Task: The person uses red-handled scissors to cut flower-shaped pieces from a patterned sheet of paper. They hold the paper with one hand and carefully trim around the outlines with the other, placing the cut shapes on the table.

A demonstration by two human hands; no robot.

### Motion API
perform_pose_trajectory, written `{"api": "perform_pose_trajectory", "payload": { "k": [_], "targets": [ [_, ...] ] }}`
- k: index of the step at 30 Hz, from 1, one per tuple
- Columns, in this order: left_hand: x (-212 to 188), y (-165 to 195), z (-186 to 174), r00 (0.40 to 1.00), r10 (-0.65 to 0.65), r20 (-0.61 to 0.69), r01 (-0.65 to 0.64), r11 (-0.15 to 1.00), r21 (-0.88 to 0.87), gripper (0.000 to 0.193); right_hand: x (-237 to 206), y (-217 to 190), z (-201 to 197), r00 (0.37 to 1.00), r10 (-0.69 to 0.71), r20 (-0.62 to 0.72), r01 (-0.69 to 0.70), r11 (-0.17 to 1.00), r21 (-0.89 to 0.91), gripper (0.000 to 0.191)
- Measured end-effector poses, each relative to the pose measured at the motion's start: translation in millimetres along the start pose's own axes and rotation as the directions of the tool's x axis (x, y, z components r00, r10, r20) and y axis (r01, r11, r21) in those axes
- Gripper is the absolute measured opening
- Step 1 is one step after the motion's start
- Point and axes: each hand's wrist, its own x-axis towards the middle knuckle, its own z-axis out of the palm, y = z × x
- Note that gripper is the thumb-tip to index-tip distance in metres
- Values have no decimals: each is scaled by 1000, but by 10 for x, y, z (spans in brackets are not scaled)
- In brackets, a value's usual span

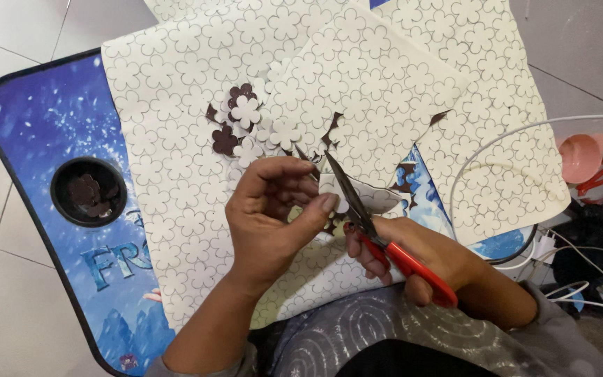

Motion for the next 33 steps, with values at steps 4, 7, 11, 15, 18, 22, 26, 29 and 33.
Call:
{"api": "perform_pose_trajectory", "payload": {
  "k": [4,7,11,15,18,22,26,29,33],
  "targets": [
    [-11,-17,5,1000,-14,7,14,1000,-11,37,-2,13,-2,1000,-15,-7,15,1000,27,122],
    [-1,-31,22,999,-10,53,11,1000,-28,38,4,20,15,999,-11,-41,14,997,73,113],
    [-29,-36,56,995,-36,88,42,997,-62,28,-6,14,33,997,-3,-76,12,994,112,108],
    [-40,-55,58,995,-85,60,91,991,-101,17,-11,6,24,997,-9,-78,17,995,98,102],
    [-47,-73,48,993,-107,57,112,990,-87,13,-16,27,33,968,-246,-42,250,953,172,96],
    [-65,-98,59,992,-89,85,95,994,-60,15,-28,93,32,971,-225,-81,234,964,127,99],
    [-73,-113,80,989,-107,105,113,992,-55,16,-38,170,2,982,-151,-110,157,986,50,94],
    [-78,-115,80,988,-109,111,114,993,-40,16,-50,216,-1,980,-155,-122,161,986,44,88],
    [-77,-123,77,985,-130,117,141,986,-85,16,-48,259,-9,980,-136,-143,141,990,23,83]
  ]
}}
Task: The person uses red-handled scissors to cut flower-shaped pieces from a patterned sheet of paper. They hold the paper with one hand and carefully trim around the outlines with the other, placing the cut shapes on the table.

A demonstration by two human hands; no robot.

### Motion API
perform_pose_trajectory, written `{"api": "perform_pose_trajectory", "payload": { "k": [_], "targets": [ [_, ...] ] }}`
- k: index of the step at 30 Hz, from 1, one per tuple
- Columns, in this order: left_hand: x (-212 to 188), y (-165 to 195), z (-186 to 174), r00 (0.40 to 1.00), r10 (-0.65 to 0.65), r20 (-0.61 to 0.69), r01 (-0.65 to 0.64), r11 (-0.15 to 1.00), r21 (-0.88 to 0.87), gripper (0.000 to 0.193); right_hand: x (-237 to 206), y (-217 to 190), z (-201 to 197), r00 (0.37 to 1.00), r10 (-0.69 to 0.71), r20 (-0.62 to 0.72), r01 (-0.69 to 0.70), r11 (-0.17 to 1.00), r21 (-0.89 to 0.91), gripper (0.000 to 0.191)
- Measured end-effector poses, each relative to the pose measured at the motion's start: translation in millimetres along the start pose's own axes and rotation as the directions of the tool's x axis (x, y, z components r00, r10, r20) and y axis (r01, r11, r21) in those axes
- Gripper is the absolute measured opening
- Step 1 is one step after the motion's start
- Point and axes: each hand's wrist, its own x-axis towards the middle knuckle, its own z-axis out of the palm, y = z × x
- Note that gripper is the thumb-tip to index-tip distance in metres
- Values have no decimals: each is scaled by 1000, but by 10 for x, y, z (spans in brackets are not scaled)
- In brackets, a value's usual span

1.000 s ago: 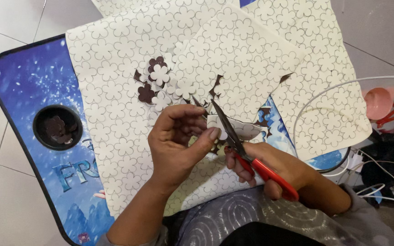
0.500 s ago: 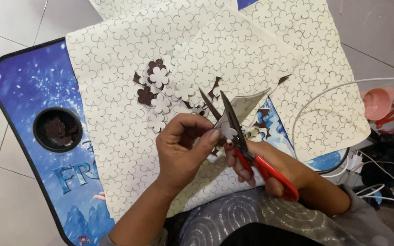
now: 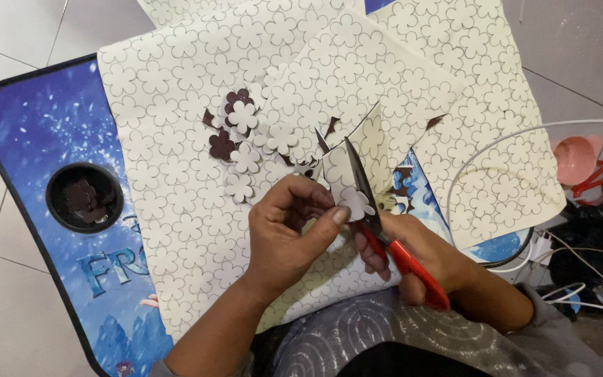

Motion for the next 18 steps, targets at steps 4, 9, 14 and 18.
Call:
{"api": "perform_pose_trajectory", "payload": {
  "k": [4,9,14,18],
  "targets": [
    [5,7,11,1000,1,-29,-1,1000,9,17,16,15,-8,1000,-12,17,13,1000,-20,76],
    [-3,46,58,990,53,-131,-53,999,5,24,39,-48,13,988,-144,62,143,989,22,87],
    [5,81,49,982,168,-86,-159,981,109,22,57,-145,23,998,52,36,-51,999,-15,119],
    [-8,91,44,981,188,-52,-179,973,147,22,51,-167,42,998,16,66,-20,998,53,131]
  ]
}}
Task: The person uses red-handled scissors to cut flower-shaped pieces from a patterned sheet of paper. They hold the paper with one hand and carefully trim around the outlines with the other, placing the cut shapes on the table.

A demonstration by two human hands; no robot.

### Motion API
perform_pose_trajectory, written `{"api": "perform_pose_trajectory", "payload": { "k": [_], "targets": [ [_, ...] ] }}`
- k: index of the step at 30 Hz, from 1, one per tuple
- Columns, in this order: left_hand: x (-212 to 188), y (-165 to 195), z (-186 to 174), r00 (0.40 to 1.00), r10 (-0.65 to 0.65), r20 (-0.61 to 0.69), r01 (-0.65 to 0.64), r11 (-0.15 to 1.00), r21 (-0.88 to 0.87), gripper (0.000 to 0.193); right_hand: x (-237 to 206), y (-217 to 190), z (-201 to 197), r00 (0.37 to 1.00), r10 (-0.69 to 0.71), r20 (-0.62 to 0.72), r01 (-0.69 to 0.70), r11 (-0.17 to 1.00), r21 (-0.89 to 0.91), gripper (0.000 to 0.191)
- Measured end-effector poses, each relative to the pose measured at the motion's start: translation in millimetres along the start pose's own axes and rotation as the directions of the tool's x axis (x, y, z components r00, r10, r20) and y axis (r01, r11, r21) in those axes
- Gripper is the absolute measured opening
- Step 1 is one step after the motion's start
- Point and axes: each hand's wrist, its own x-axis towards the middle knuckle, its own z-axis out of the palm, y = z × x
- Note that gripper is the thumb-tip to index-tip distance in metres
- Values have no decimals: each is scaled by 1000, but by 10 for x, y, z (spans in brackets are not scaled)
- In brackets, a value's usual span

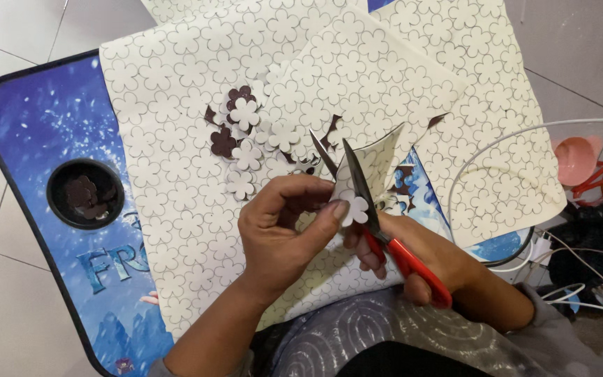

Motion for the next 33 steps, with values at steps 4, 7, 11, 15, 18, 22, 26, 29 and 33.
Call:
{"api": "perform_pose_trajectory", "payload": {
  "k": [4,7,11,15,18,22,26,29,33],
  "targets": [
    [14,8,-18,999,12,31,-12,1000,11,22,1,18,-6,1000,24,-10,-24,999,-36,135],
    [21,19,-29,999,-14,35,13,999,44,21,0,47,-17,1000,8,0,-8,1000,-13,134],
    [17,23,-25,999,-45,27,45,999,-7,23,-20,79,-18,1000,13,-5,-13,1000,-5,122],
    [25,21,-41,998,-67,8,67,997,-25,26,-7,78,-15,1000,12,-14,-13,1000,-12,114],
    [35,12,-49,999,-55,1,55,998,-9,27,-8,52,-13,999,36,-20,-37,999,-35,112],
    [36,16,-64,998,-64,-3,64,998,1,28,-16,50,-17,997,67,-34,-68,997,-27,112],
    [39,30,-74,998,-55,-17,55,999,-4,29,-4,100,-32,999,47,-18,-47,999,-12,110],
    [50,38,-79,999,-37,-24,37,999,8,29,-14,111,-37,998,55,-9,-55,998,-32,112],
    [47,60,-87,999,-31,-18,31,999,27,28,-8,61,-40,999,41,27,-40,999,-31,127]
  ]
}}
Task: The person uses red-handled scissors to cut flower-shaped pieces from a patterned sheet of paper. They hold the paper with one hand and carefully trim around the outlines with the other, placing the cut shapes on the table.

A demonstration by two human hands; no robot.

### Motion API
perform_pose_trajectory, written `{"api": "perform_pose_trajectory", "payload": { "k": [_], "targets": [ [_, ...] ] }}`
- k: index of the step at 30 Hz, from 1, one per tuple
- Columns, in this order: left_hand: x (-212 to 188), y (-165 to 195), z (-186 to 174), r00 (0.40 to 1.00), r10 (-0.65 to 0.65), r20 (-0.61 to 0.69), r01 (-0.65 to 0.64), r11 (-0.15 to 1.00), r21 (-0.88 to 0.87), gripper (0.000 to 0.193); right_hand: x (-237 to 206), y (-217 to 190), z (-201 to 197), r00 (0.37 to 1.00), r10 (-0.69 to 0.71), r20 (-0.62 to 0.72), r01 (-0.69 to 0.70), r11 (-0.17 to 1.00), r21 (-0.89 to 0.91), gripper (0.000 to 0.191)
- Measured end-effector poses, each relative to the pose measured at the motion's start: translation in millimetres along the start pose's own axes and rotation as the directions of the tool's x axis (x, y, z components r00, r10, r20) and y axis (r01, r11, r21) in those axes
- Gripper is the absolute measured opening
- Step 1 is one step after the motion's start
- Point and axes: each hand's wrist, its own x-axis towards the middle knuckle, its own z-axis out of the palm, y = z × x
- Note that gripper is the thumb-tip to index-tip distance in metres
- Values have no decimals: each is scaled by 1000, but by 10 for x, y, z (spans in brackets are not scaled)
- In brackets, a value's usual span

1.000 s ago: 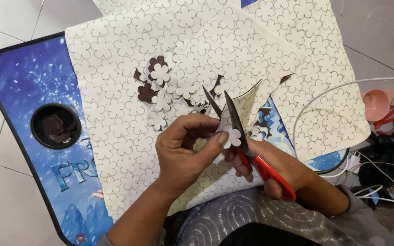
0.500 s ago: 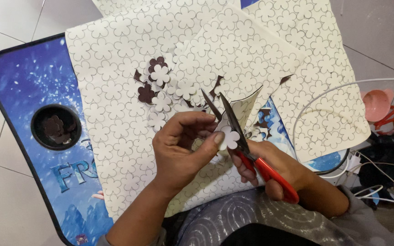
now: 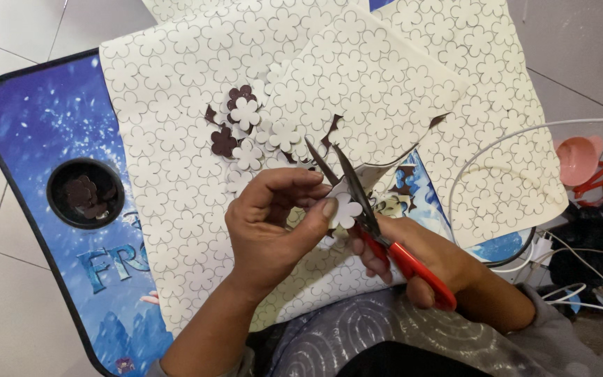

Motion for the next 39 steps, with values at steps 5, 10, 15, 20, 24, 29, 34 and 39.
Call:
{"api": "perform_pose_trajectory", "payload": {
  "k": [5,10,15,20,24,29,34,39],
  "targets": [
    [-5,4,-4,1000,4,17,-4,1000,14,25,-9,-96,20,1000,0,-7,-1,995,-101,136],
    [16,-30,-11,997,53,53,-53,999,6,23,30,-133,20,999,48,-25,-50,994,-95,136],
    [18,-26,-23,999,28,43,-27,1000,-4,25,7,-133,16,991,123,-59,-125,992,-25,122],
    [37,7,-42,999,34,23,-34,999,-1,28,5,-93,22,996,81,-36,-80,996,42,114],
    [54,33,-65,999,44,23,-44,999,1,28,-15,-91,23,991,126,-51,-123,991,47,95],
    [52,60,-75,999,52,-7,-51,998,21,29,-39,-104,17,991,124,-53,-126,991,-44,80],
    [58,42,-96,998,62,-13,-62,998,32,29,-48,-47,5,999,43,-13,-43,999,-10,45],
    [44,16,-111,994,82,-69,-83,997,2,29,-32,46,-36,999,-16,27,17,999,-30,65]
  ]
}}
